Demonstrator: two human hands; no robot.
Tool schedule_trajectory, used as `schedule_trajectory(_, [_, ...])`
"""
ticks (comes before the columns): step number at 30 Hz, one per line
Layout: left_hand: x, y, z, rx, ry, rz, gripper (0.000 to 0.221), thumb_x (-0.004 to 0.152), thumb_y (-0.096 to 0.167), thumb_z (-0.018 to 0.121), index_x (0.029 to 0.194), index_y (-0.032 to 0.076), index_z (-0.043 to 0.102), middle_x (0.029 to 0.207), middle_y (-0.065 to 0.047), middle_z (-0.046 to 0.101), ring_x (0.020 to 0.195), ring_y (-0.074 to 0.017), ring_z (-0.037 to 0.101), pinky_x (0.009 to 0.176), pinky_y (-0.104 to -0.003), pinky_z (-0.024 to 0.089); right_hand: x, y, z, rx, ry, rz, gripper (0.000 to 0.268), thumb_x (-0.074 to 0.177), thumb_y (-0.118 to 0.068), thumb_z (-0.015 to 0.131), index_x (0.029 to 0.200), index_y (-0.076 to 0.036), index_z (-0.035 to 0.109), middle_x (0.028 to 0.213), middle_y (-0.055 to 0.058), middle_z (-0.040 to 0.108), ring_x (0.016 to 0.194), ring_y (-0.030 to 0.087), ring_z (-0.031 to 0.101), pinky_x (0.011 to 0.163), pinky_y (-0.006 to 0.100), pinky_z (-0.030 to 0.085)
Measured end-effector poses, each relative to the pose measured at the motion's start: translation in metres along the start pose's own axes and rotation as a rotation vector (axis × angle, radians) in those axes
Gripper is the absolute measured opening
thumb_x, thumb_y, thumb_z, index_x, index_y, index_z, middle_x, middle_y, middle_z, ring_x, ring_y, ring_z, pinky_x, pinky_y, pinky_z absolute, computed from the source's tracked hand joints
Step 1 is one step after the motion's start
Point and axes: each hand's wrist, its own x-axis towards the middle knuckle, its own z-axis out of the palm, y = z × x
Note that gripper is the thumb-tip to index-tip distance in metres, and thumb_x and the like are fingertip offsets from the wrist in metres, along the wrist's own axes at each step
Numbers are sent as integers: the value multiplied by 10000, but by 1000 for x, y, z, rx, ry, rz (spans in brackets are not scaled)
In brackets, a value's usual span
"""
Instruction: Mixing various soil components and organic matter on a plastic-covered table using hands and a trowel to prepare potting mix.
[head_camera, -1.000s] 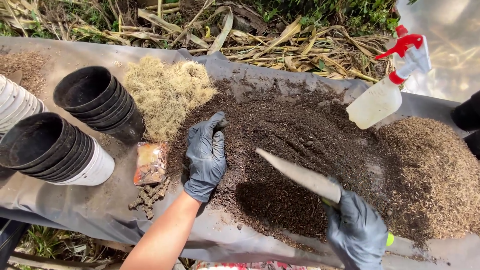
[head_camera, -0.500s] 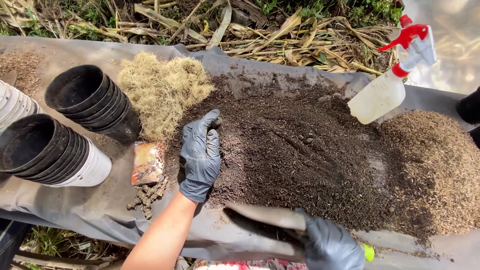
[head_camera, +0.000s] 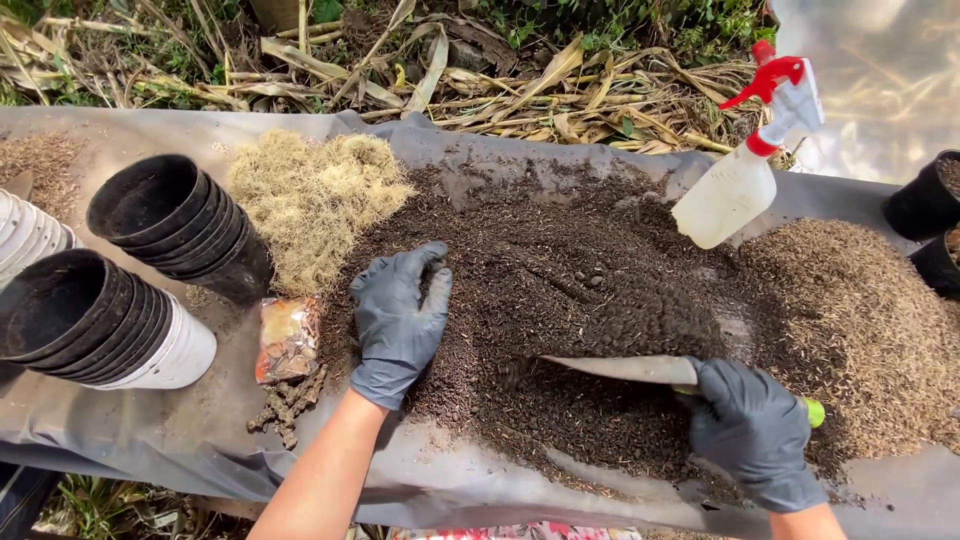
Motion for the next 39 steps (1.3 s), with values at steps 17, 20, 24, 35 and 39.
schedule_trajectory(17, [29, 20, 34, 159, -533, 198, 627, 820, 742, 540, 1266, 343, 730, 1052, 56, 724, 981, -257, 613, 930, -445, 382, -71, 137, 47, -81, -193, 203, 222, 953, -371, 630, 1151, -275, 609, 956, -88, 738, 702, 56, 743, 691, 137, 698])
schedule_trajectory(20, [29, 16, 25, 143, -639, 150, 443, 866, 543, 634, 1262, 365, 723, 1180, 37, 717, 1021, -251, 553, 894, -417, 333, 46, 0, -51, 123, -199, 571, 209, 1035, -289, 635, 861, -174, 652, 694, -17, 643, 510, 164, 497, 493, 308, 434])
schedule_trajectory(24, [24, -5, 30, 130, -556, 310, 403, 710, 336, 753, 1108, 374, 803, 1065, 101, 753, 1036, -233, 611, 910, -420, 404, 64, -18, -23, 33, -102, 470, 397, 1089, -269, 606, 752, -156, 430, 706, -34, 501, 564, 155, 413, 460, 348, 392])
schedule_trajectory(35, [24, -9, 42, 97, -367, 350, 826, 835, 757, 486, 1459, 216, 470, 1276, -32, 642, 1188, -285, 595, 1041, -515, 385, 43, -44, -20, -304, -436, 578, 312, 974, -351, 561, 1281, -320, 611, 850, -76, 727, 699, 180, 713, 581, 376, 631])
schedule_trajectory(39, [25, 11, 27, 91, -292, 146, 735, 932, 705, 327, 1463, 229, 503, 1335, -113, 585, 1252, -345, 503, 1101, -562, 291, 41, -7, -18, -303, -161, 463, 257, 1034, -309, 611, 1265, -209, 666, 824, -50, 644, 628, 137, 583, 514, 303, 502])
